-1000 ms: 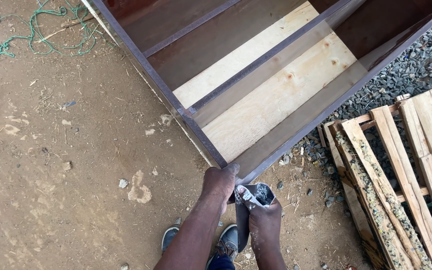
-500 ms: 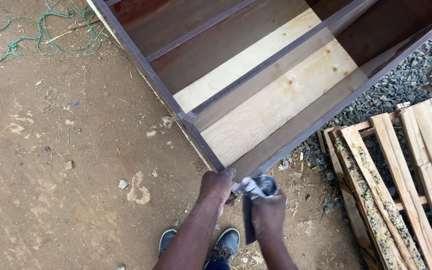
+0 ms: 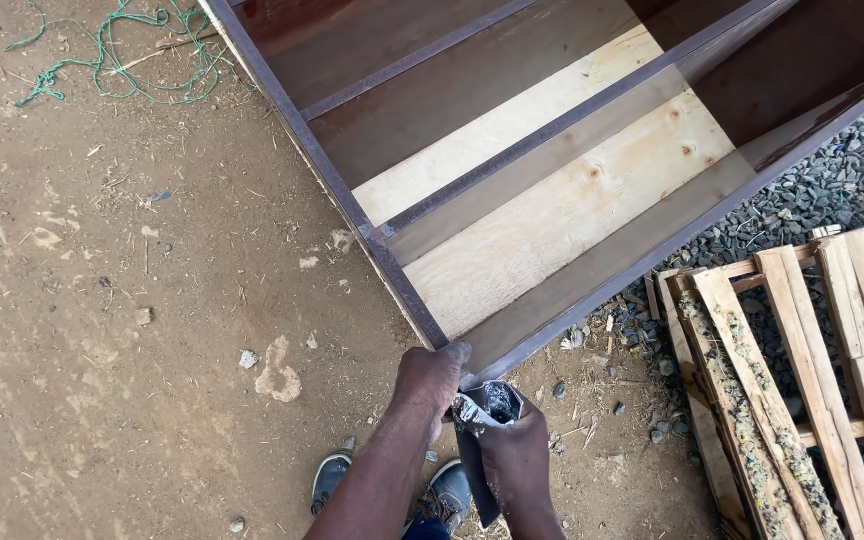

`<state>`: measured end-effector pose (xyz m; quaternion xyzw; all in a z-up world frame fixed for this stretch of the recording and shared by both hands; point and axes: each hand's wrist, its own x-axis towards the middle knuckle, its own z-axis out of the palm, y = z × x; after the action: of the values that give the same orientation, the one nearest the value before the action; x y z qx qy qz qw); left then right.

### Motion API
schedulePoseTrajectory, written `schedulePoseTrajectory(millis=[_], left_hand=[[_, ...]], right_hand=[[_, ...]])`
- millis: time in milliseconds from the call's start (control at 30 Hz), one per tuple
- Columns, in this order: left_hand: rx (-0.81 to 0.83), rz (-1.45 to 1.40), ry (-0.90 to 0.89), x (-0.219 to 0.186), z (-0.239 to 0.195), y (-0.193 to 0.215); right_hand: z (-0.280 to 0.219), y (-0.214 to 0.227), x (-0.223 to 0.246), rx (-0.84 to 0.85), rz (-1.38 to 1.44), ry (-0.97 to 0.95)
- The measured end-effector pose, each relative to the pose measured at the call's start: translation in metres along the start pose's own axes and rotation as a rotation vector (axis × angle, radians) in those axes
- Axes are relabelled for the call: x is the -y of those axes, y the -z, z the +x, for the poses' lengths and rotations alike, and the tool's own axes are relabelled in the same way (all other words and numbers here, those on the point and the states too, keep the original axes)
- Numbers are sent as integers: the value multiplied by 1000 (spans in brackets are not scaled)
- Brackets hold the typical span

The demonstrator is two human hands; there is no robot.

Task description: The person sands the edges and interior surfaces of a wooden drawer using a sanding block. They move along the drawer's perimeter and internal dividers, applying consistent pressure to smooth the wood.

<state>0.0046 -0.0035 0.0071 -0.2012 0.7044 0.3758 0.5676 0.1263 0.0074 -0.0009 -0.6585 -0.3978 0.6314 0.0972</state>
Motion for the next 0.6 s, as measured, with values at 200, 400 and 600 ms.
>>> schedulePoseTrajectory(millis=[200, 400, 600], left_hand=[[60, -89, 1, 1, -2, 1], [39, -41, 11, -2, -11, 3], [49, -73, 29, -6, -13, 3]], right_hand=[[26, 26, 17, -322, -43, -30], [7, 7, 21, -133, -46, -29], [8, 7, 45, -334, -72, -70]])
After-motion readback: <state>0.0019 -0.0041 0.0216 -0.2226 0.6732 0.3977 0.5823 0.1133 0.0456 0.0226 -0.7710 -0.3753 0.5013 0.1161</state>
